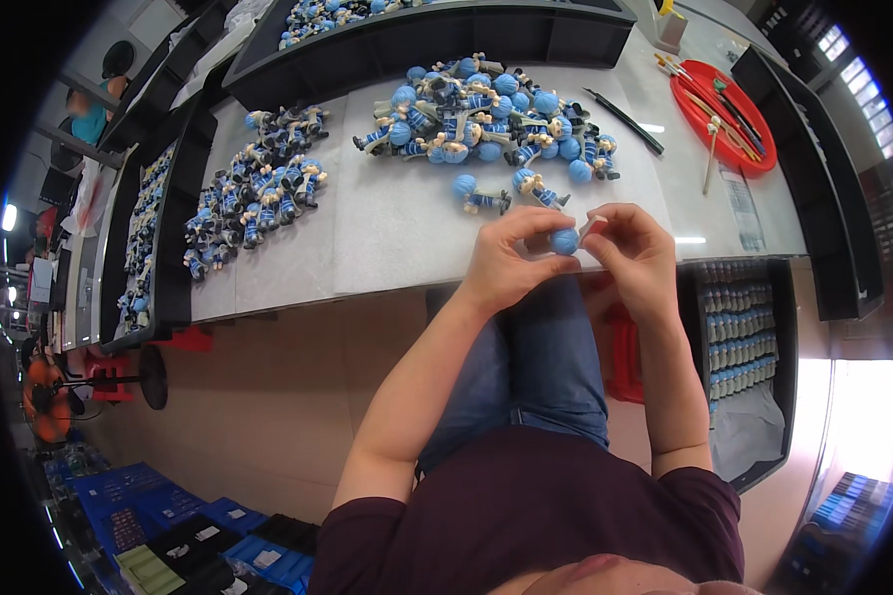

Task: The person assembles small blue and white toy figures at a workbench. They pick up individual figures, attach small red accessories to them, and place the completed units into a black tray. The person also gathers loose figures from the table and organizes them into the tray.

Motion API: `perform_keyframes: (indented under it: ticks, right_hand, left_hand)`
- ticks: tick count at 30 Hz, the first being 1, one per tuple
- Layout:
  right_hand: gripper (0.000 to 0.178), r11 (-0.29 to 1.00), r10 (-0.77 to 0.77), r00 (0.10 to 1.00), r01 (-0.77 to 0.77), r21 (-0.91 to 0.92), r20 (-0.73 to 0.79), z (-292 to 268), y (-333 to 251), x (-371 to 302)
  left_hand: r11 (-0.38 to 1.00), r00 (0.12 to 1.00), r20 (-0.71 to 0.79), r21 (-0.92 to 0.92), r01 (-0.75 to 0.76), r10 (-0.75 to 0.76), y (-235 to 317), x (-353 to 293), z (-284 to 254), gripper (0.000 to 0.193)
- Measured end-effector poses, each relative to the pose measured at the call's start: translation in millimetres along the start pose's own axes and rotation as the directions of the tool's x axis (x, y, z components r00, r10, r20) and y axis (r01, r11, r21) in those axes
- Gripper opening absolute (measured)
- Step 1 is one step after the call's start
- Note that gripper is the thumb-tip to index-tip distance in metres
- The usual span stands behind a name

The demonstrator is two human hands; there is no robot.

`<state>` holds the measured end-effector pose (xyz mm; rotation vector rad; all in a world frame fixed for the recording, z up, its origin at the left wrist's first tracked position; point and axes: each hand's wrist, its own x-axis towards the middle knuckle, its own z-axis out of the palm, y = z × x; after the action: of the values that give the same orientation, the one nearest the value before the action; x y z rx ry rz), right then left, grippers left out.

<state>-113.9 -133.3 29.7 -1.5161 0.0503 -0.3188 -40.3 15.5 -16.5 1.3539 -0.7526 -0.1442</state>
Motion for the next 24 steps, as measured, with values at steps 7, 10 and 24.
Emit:
perform_keyframes:
  ticks: [7,10,24]
  right_hand:
    - [0.03,0.997,-0.051,0.982,0.038,-0.073,-0.184,9.8,1.6,-5.2]
    - [0.032,0.991,-0.102,0.977,0.084,-0.101,-0.185,16.2,5.7,-6.8]
    - [0.033,0.95,-0.233,0.945,0.171,-0.261,-0.23,15.1,24.8,3.8]
  left_hand:
    - [0.997,0.998,-0.023,0.056,0.053,-0.052,5.5,0.1,4.5,0.037]
    - [0.994,0.999,-0.041,0.112,0.01,-0.005,5.5,1.6,7.3,0.034]
    - [0.972,0.993,-0.106,0.223,0.075,-0.052,2.0,5.5,14.5,0.032]
